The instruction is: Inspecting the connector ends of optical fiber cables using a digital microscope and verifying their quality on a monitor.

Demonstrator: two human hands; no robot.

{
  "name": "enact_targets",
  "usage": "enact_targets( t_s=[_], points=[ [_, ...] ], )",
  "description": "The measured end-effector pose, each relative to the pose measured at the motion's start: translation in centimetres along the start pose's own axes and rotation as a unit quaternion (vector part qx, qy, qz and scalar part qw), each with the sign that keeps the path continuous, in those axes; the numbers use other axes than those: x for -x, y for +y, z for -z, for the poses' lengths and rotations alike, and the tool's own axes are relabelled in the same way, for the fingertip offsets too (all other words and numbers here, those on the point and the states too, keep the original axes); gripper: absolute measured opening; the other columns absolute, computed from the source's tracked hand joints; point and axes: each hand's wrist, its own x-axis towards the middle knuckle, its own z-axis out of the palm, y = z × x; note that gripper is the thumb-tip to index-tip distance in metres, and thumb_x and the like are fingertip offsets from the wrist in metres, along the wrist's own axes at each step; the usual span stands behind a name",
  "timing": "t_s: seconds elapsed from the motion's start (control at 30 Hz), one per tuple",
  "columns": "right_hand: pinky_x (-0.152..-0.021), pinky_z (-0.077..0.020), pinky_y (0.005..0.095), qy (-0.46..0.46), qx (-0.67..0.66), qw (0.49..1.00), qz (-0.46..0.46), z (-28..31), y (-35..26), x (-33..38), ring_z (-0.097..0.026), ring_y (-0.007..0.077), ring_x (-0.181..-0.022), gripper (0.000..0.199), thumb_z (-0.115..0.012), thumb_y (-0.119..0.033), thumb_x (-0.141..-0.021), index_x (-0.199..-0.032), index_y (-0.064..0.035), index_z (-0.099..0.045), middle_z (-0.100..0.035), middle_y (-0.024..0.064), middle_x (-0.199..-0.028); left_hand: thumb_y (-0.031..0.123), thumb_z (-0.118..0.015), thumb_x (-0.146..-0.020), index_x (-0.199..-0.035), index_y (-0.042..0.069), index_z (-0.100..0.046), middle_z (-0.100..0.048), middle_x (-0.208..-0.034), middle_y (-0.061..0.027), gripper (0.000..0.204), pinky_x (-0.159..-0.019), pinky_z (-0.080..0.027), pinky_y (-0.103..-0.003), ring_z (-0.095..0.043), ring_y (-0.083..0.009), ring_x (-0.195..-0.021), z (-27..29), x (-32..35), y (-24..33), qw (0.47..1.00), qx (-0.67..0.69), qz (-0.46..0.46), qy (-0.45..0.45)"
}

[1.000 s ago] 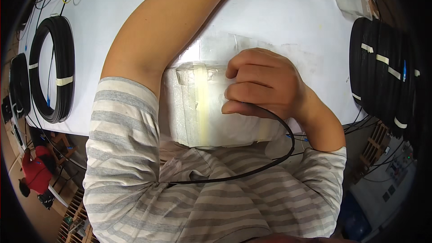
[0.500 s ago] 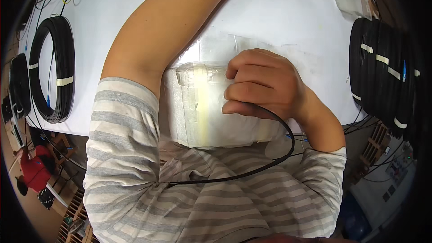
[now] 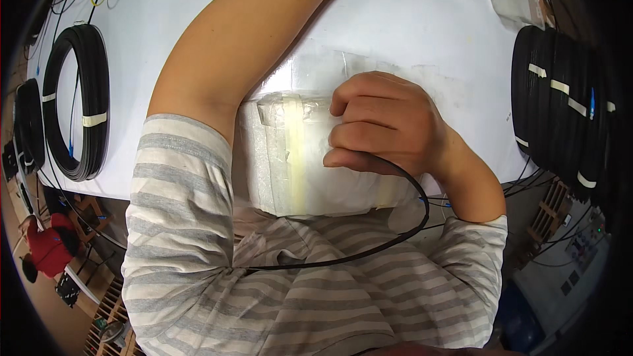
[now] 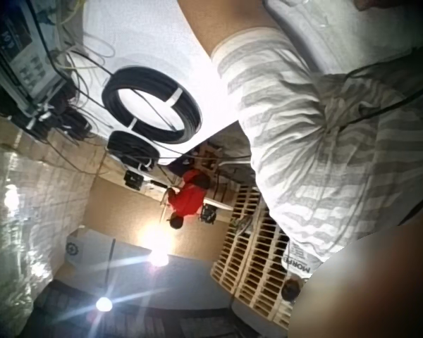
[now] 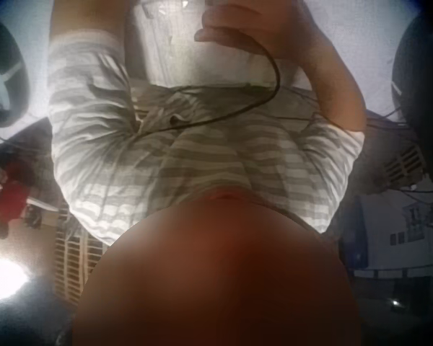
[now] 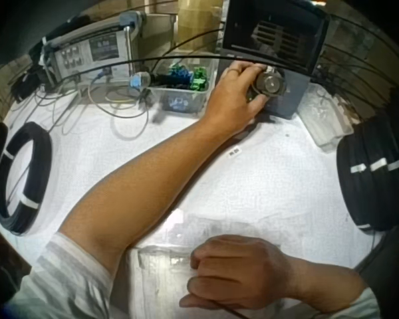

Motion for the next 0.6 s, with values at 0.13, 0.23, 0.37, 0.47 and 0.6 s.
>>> enact_targets(
  t_s=[0.13,0.23,0.37,0.47,0.6],
  points=[
    [-0.063,-0.0538,0.0333,0.001,0.006,1.000,-0.004,0.12,-0.06,-0.07,-0.066,0.0248,-0.080,0.026,-0.084,-0.024,-0.084,-0.081,-0.0073,-0.065,-0.059,0.0030,-0.075,0.014,-0.076,-0.090,-0.141,0.007,-0.057,-0.052,-0.138,-0.0167,0.055,-0.107,-0.048,-0.042,-0.055,-0.0351,-0.127,-0.06,0.03,0.13,1.000,0.000,0.006,0.002],
    [-0.063,-0.0538,0.0334,-0.004,0.007,1.000,0.000,0.04,0.04,-0.12,-0.066,0.0249,-0.080,0.025,-0.084,-0.023,-0.084,-0.081,-0.0071,-0.064,-0.059,0.0033,-0.075,0.014,-0.076,-0.090,-0.140,0.007,-0.057,-0.052,-0.138,-0.0166,0.054,-0.107,-0.048,-0.042,-0.055,-0.0351,-0.127,0.09,-0.01,-0.01,1.000,0.002,-0.005,0.004],
    [-0.063,-0.0536,0.0336,-0.001,0.003,1.000,-0.007,0.15,-0.03,-0.16,-0.066,0.0250,-0.080,0.025,-0.084,-0.022,-0.084,-0.080,-0.0069,-0.065,-0.059,0.0039,-0.075,0.015,-0.076,-0.090,-0.140,0.007,-0.057,-0.052,-0.137,-0.0165,0.054,-0.108,-0.047,-0.042,-0.055,-0.0351,-0.127,0.12,-0.06,0.19,1.000,0.008,0.007,0.000],
    [-0.063,-0.0535,0.0339,-0.003,0.004,1.000,-0.005,0.18,-0.01,-0.19,-0.066,0.0252,-0.080,0.025,-0.084,-0.021,-0.084,-0.080,-0.0066,-0.065,-0.059,0.0043,-0.075,0.014,-0.076,-0.090,-0.141,0.007,-0.057,-0.052,-0.137,-0.0166,0.055,-0.108,-0.047,-0.042,-0.054,-0.0353,-0.127,0.19,-0.08,0.21,1.000,0.008,0.004,0.000],
    [-0.063,-0.0534,0.0345,-0.001,0.003,1.000,-0.003,0.00,0.06,-0.19,-0.065,0.0259,-0.079,0.025,-0.084,-0.021,-0.083,-0.080,-0.0065,-0.064,-0.058,0.0046,-0.075,0.013,-0.076,-0.090,-0.141,0.007,-0.056,-0.052,-0.137,-0.0168,0.055,-0.108,-0.047,-0.042,-0.054,-0.0357,-0.127,0.34,-0.02,0.11,1.000,0.021,-0.005,-0.001]
  ],
)
